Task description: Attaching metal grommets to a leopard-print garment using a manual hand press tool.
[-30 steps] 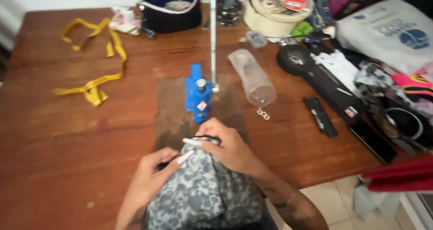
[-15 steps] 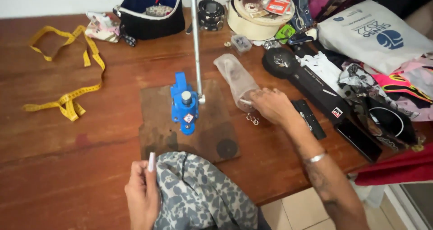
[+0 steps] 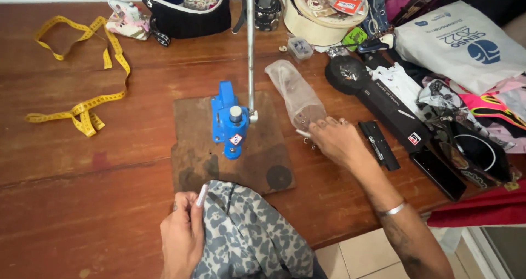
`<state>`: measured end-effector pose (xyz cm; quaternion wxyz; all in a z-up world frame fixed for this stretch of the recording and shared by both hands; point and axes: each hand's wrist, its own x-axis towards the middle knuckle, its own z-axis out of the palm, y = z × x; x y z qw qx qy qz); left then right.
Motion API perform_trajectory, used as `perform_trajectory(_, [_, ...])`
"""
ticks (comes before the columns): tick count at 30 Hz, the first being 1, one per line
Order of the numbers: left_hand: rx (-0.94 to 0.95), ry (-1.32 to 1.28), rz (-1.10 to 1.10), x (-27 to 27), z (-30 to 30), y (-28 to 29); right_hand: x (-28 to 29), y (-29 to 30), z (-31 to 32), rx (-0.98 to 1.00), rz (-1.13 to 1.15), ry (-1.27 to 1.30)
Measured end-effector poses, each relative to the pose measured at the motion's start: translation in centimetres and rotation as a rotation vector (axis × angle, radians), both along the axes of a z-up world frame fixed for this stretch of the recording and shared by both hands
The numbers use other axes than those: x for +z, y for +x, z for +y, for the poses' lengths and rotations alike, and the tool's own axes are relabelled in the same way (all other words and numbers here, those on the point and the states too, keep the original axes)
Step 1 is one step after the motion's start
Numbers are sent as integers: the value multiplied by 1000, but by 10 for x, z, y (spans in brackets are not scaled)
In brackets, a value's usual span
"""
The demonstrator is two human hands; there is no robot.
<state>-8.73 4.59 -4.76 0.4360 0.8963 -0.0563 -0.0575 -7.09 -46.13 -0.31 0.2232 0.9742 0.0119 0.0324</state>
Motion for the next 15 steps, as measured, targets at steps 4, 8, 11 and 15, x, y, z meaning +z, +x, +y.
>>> perform_trajectory(4, [-40,39,17,8,-4,4,-9,4,-2,206,-133,-13])
perform_trajectory(8, [-29,6,18,5,0,1,-17,12,-7,239,-41,-37])
perform_trajectory(11, [-32,-74,23,23,-2,1,-30,16,-17,304,-75,-47])
perform_trajectory(15, [-23,-119,-29,26,-3,2,8,10,20,264,16,18])
